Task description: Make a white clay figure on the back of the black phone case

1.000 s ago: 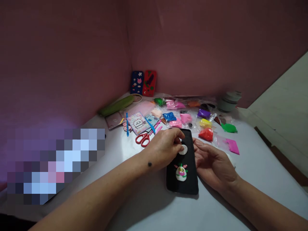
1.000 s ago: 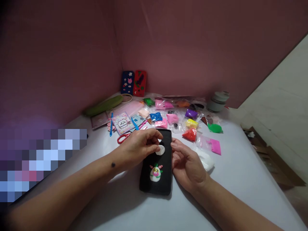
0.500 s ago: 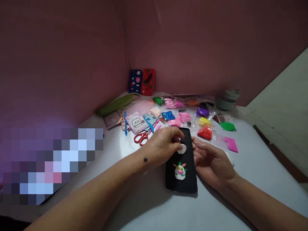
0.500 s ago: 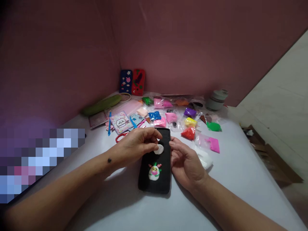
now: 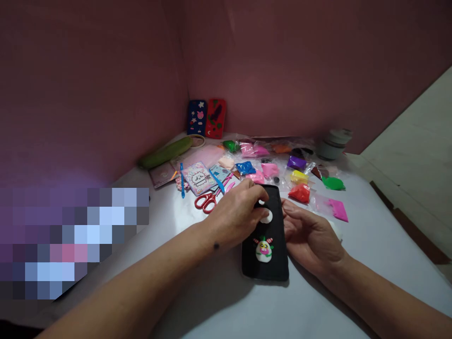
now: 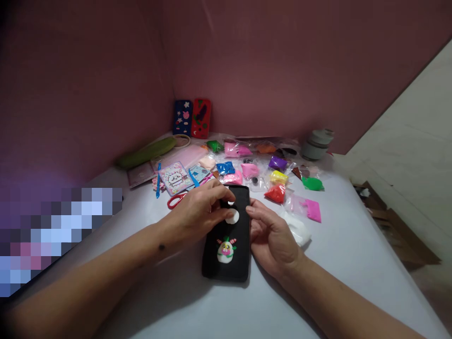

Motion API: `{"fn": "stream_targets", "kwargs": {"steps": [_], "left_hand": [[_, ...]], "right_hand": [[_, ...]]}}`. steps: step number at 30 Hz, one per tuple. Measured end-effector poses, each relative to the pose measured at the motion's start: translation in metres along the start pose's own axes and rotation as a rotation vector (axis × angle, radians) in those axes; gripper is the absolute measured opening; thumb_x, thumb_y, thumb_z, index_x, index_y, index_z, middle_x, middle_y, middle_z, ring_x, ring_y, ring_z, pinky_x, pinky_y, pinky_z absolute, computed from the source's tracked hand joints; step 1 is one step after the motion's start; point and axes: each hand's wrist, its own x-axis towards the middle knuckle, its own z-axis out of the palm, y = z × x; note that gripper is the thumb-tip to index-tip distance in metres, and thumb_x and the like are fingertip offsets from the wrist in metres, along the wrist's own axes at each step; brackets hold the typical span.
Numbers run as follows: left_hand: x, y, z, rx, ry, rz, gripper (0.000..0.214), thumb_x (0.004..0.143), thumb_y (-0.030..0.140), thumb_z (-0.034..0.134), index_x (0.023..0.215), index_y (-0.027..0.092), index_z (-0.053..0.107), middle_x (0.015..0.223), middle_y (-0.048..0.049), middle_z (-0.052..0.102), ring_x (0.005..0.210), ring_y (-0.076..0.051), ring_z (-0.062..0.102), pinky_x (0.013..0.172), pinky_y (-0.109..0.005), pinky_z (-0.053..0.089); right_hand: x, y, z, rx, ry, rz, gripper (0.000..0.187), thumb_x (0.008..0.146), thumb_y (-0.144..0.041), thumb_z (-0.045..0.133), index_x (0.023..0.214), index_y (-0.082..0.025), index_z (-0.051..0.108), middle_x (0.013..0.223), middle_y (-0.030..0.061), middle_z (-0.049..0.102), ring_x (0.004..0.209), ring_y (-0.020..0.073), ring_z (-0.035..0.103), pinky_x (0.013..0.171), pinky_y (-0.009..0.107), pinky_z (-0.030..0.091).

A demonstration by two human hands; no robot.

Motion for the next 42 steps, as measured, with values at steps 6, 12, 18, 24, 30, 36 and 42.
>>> {"fn": "stream_targets", "kwargs": {"steps": [6, 12, 18, 24, 30, 36, 42], "left_hand": [[0.002, 0.004, -0.014, -0.08, 0.245, -0.246, 0.016, 0.08, 0.019, 0.056, 0.096, 0.017, 0.055, 0.092, -0.0033, 0.055, 0.081, -0.016, 0.051, 0.073, -0.029, 0.041], [0.002, -0.004, -0.005, -0.276, 0.085, -0.386, 0.052, 0.078, 0.041, 0.06, 0.121, 0.017, 0.042, 0.083, -0.0011, 0.055, 0.073, -0.017, 0.053, 0.065, -0.03, 0.04], [0.0, -0.002, 0.007, -0.552, -0.021, -0.473, 0.07, 0.074, 0.042, 0.065, 0.13, 0.017, 0.032, 0.074, 0.0022, 0.052, 0.067, -0.015, 0.054, 0.056, -0.026, 0.038], [-0.002, 0.007, 0.008, -0.709, -0.053, -0.506, 0.064, 0.068, 0.022, 0.068, 0.123, 0.018, 0.035, 0.082, -0.001, 0.06, 0.07, -0.016, 0.06, 0.057, -0.025, 0.045], [-0.001, 0.001, 0.015, -0.775, -0.042, -0.507, 0.059, 0.066, 0.017, 0.068, 0.118, 0.018, 0.041, 0.09, -0.0045, 0.063, 0.077, -0.018, 0.063, 0.064, -0.029, 0.049], [0.002, 0.004, 0.011, -0.936, -0.092, -0.567, 0.053, 0.064, 0.011, 0.068, 0.112, 0.016, 0.046, 0.082, -0.0022, 0.063, 0.074, -0.017, 0.062, 0.066, -0.028, 0.048], [0.001, 0.007, 0.011, -0.888, -0.075, -0.555, 0.055, 0.062, 0.011, 0.07, 0.112, 0.016, 0.047, 0.084, -0.0016, 0.062, 0.074, -0.015, 0.06, 0.066, -0.027, 0.048]], "right_hand": [[-0.003, 0.0, 0.002, -0.089, 0.062, -0.017, 0.017, 0.073, -0.012, 0.069, 0.088, -0.019, 0.07, 0.079, 0.0005, 0.071, 0.064, 0.0121, 0.061, 0.06, 0.021, 0.05], [-0.003, 0.0, 0.003, -0.142, 0.135, -0.025, 0.025, 0.068, -0.01, 0.072, 0.09, -0.021, 0.07, 0.082, 0.0011, 0.074, 0.073, 0.0167, 0.064, 0.07, 0.029, 0.05], [-0.004, 0.002, 0.004, -0.165, 0.142, -0.024, 0.031, 0.066, -0.011, 0.072, 0.096, -0.02, 0.07, 0.086, 0.0018, 0.074, 0.077, 0.0185, 0.064, 0.075, 0.032, 0.049], [-0.005, 0.004, 0.006, -0.185, 0.159, 0.001, 0.031, 0.063, -0.012, 0.076, 0.094, -0.019, 0.071, 0.083, 0.0026, 0.074, 0.072, 0.0178, 0.064, 0.074, 0.032, 0.049], [-0.004, 0.005, 0.004, -0.211, 0.173, -0.009, 0.029, 0.062, -0.009, 0.073, 0.089, -0.019, 0.071, 0.078, 0.0023, 0.073, 0.069, 0.0172, 0.063, 0.071, 0.032, 0.05], [-0.005, 0.004, 0.006, -0.172, 0.193, 0.009, 0.029, 0.06, -0.011, 0.074, 0.088, -0.018, 0.072, 0.076, 0.0024, 0.073, 0.067, 0.0164, 0.062, 0.069, 0.031, 0.05], [-0.004, 0.005, 0.007, -0.209, 0.2, 0.002, 0.033, 0.058, -0.008, 0.075, 0.089, -0.019, 0.07, 0.077, 0.0012, 0.073, 0.068, 0.0171, 0.063, 0.07, 0.031, 0.049]]}}
